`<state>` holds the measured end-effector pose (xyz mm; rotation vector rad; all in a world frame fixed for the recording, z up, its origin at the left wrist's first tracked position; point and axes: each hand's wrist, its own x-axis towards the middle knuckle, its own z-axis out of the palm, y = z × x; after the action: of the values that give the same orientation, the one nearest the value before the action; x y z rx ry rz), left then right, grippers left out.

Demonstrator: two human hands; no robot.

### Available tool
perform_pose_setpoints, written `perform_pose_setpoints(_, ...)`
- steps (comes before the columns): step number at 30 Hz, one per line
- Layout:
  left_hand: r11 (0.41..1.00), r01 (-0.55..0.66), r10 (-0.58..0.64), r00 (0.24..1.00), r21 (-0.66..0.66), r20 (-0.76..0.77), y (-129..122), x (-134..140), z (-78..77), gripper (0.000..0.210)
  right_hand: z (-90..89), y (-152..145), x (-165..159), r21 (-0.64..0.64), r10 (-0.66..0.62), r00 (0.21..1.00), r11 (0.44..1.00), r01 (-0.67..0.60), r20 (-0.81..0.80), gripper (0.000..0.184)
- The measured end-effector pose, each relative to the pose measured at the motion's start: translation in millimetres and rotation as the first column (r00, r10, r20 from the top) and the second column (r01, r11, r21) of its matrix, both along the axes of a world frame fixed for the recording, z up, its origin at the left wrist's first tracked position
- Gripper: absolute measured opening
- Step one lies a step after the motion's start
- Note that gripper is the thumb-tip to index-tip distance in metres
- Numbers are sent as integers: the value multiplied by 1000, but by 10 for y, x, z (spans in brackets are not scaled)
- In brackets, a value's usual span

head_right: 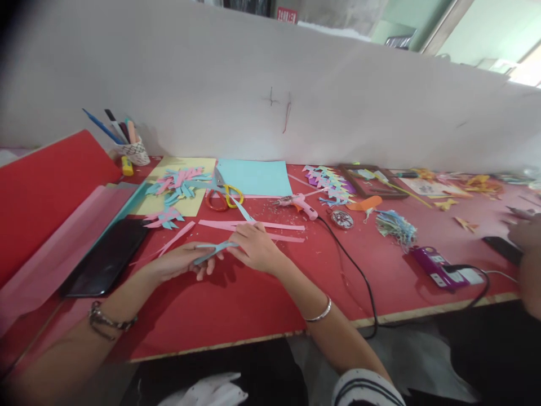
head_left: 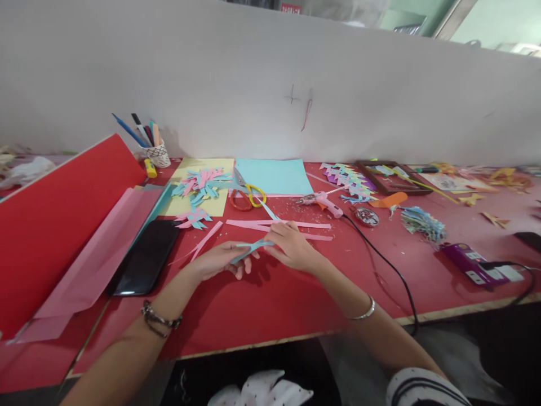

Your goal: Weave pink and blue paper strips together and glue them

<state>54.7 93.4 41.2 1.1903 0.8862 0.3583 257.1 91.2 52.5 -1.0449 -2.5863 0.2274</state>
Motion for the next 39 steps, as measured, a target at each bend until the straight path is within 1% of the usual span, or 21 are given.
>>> perform_pose_setpoints(6,1000,14,-14,1000,9,-9,-24,16,30,35,20,-66,-19,-57,32,997,998,-35,-65,34)
perform_pose_setpoints(10,999,43,-43,999,5,-7,-49,37,44,34,4,-96,-80,-55,-30,999,998,27,-43,35)
perform_pose_setpoints(13,998,66,-66,998,3,16,-51,55,31,37,-15,-96,-121,-55,-68,998,996,67,-10,29)
perform_pose_setpoints(16,997,76,-75,996,-13,44,-49,60,14,41,-29,-94,-135,-76,-82,996,994,79,-34,23)
perform_pose_setpoints(19,997,71,-70,997,-13,36,-56,53,8,47,-39,-97,-127,-108,-67,993,993,57,-92,21)
perform_pose_setpoints(22,998,70,-70,997,6,35,-67,56,8,60,-52,-97,-118,-122,-29,991,992,13,-131,19)
perform_pose_setpoints(24,994,65,-66,998,82,5,-72,69,9,66,-63,-91,-116,-131,-23,988,991,3,-152,19)
perform_pose_setpoints(25,989,61,-58,998,136,-24,-73,79,9,65,-67,-87,-115,-135,-31,986,991,9,-163,19)
perform_pose_setpoints(27,969,52,-33,996,241,-82,-71,98,8,58,-73,-76,-113,-132,-57,982,991,33,-182,20)
perform_pose_setpoints(29,952,40,-8,994,304,-109,-63,109,6,48,-75,-63,-109,-122,-82,978,991,59,-191,19)
perform_pose_setpoints(32,925,-15,61,992,379,-108,-42,99,1,38,-79,-42,-103,-120,-119,978,988,99,-172,20)
perform_pose_setpoints(35,883,-98,157,983,459,-91,-14,76,-3,30,-83,-28,-101,-136,-197,968,975,176,-157,20)
perform_pose_setpoints(38,837,-164,234,970,522,-69,-7,80,-10,25,-82,-29,-105,-168,-260,949,958,231,-178,10)
perform_pose_setpoints(39,825,-176,247,967,537,-63,-12,89,-13,24,-80,-31,-108,-183,-261,948,956,228,-181,11)
